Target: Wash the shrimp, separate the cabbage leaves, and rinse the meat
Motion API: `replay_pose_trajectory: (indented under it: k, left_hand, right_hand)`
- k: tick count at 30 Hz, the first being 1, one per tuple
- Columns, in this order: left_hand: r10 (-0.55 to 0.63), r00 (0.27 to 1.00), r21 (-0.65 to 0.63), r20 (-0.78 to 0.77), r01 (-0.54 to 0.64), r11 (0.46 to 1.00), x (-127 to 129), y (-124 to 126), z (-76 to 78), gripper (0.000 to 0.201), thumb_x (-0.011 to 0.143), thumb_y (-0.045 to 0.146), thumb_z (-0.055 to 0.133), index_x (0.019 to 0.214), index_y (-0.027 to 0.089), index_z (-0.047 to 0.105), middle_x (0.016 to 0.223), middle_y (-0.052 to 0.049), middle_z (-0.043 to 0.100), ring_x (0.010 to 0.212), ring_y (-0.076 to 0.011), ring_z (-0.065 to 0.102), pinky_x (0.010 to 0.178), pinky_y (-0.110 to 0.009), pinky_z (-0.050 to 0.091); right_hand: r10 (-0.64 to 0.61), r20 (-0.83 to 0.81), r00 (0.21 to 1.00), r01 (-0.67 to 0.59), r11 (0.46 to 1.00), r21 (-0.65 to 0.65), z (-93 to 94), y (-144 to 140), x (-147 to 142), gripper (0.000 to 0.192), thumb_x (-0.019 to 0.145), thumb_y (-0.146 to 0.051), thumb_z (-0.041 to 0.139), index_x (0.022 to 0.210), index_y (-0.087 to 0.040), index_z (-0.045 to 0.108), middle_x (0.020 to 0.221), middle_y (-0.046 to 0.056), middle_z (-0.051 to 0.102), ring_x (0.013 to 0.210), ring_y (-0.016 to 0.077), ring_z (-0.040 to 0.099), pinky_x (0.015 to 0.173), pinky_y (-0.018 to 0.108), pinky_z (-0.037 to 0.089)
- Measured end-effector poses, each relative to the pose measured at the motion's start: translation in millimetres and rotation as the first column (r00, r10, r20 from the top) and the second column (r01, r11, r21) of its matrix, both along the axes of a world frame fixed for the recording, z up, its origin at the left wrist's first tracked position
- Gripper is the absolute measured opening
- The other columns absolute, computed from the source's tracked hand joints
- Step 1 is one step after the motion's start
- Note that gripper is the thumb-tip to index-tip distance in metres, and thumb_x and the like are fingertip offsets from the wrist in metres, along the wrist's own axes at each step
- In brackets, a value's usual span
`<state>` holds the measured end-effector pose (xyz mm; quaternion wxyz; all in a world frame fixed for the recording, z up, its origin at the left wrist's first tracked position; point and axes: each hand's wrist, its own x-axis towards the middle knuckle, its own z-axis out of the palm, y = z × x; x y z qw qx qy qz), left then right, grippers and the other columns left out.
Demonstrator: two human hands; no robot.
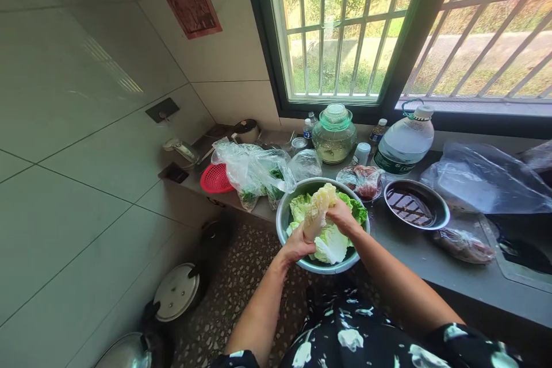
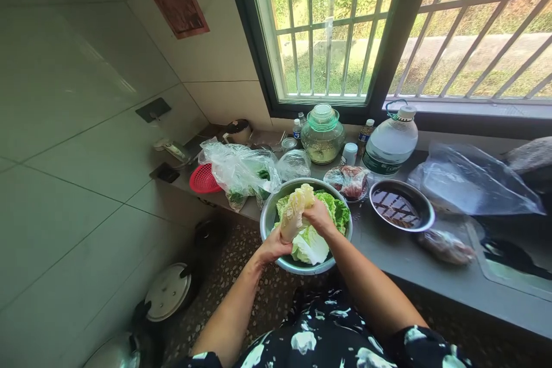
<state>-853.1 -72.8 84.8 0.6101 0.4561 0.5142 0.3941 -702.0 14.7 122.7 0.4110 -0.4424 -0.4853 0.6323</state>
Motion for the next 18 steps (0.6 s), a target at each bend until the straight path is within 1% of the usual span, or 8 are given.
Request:
replay_pose_trajectory:
  k: [2,4,6,8,11,14,16,18]
  left_hand:
    - [-0.038,0.988,0.027,-0.151,0.043,0.999,-1.9,1.2,3.5,0.067,0.049,0.01,0.074,0.113,0.014,0.055,0.088,-0.002,0.062,0.079,-0.0156,0.054,0.067,-0.024,0.041]
    - [-0.002,0.931,0.016,-0.365,0.008,1.0,-1.3,2.8,5.8,0.057,0.053,0.009,0.069,0.108,0.014,0.056,0.081,0.0,0.06,0.073,-0.0145,0.052,0.063,-0.024,0.039]
    - [0.12,0.816,0.055,-0.565,-0.108,0.993,2.8,4.1,4.3,0.037,0.059,0.009,0.064,0.095,0.015,0.059,0.076,0.0,0.059,0.071,-0.015,0.052,0.063,-0.025,0.038]
    - [0.263,0.721,0.177,-0.642,-0.195,0.965,9.0,4.4,-1.0,0.022,0.064,0.009,0.06,0.085,0.016,0.059,0.077,-0.003,0.061,0.075,-0.0168,0.055,0.068,-0.027,0.041]
    - [0.363,0.751,0.305,-0.552,-0.224,0.926,15.2,2.3,-9.3,0.02,0.064,0.008,0.058,0.083,0.015,0.061,0.08,-0.006,0.065,0.078,-0.0196,0.059,0.072,-0.03,0.045]
    - [0.342,0.85,0.337,-0.401,-0.211,0.918,13.8,-0.9,-8.8,0.019,0.067,0.014,0.061,0.086,0.016,0.064,0.084,-0.008,0.069,0.082,-0.0224,0.062,0.078,-0.034,0.048]
    - [0.317,0.893,0.342,-0.319,-0.203,0.917,11.7,-1.6,-4.5,0.022,0.068,0.019,0.063,0.09,0.017,0.066,0.09,-0.008,0.07,0.089,-0.0235,0.062,0.085,-0.036,0.047]
    - [0.318,0.919,0.296,-0.232,-0.245,0.923,12.0,0.0,-1.0,0.023,0.065,0.02,0.066,0.088,0.018,0.066,0.088,-0.006,0.07,0.091,-0.0229,0.062,0.084,-0.033,0.047]
  right_hand:
    - [0.051,0.033,0.998,-0.052,0.998,0.028,-2.9,-1.0,0.6,0.029,0.054,-0.029,0.068,0.08,-0.02,0.059,0.075,0.001,0.066,0.065,0.0154,0.056,0.064,0.028,0.046]
    - [0.01,0.075,0.997,-0.016,0.997,0.082,-2.8,-3.4,0.6,0.026,0.055,-0.03,0.067,0.077,-0.019,0.059,0.074,0.001,0.065,0.065,0.0155,0.056,0.063,0.028,0.046]
    - [-0.102,0.121,0.987,0.08,0.981,0.177,-0.2,-7.9,-1.1,0.023,0.058,-0.03,0.066,0.077,-0.019,0.059,0.074,0.0,0.064,0.066,0.0156,0.055,0.063,0.028,0.045]
    - [-0.185,0.162,0.969,0.137,0.954,0.267,3.1,-13.3,-4.0,0.02,0.061,-0.029,0.063,0.079,-0.019,0.061,0.074,0.0,0.064,0.068,0.0158,0.055,0.063,0.027,0.044]
    - [-0.22,0.164,0.962,0.17,0.947,0.272,5.6,-15.9,-6.1,0.023,0.061,-0.03,0.067,0.082,-0.02,0.062,0.076,0.001,0.066,0.069,0.0164,0.056,0.064,0.028,0.045]
    - [-0.218,0.037,0.975,0.216,0.975,0.042,3.1,-7.0,-2.7,0.039,0.051,-0.032,0.076,0.085,-0.018,0.062,0.08,0.003,0.068,0.068,0.0179,0.06,0.064,0.03,0.048]
    - [-0.194,-0.069,0.979,0.186,0.976,-0.114,0.1,1.5,0.9,0.047,0.045,-0.032,0.08,0.085,-0.017,0.062,0.081,0.005,0.069,0.067,0.0189,0.062,0.063,0.031,0.049]
    - [-0.164,-0.134,0.977,0.139,0.974,-0.181,-2.6,6.6,2.6,0.048,0.042,-0.03,0.081,0.084,-0.016,0.062,0.08,0.005,0.069,0.067,0.0192,0.062,0.064,0.032,0.05]
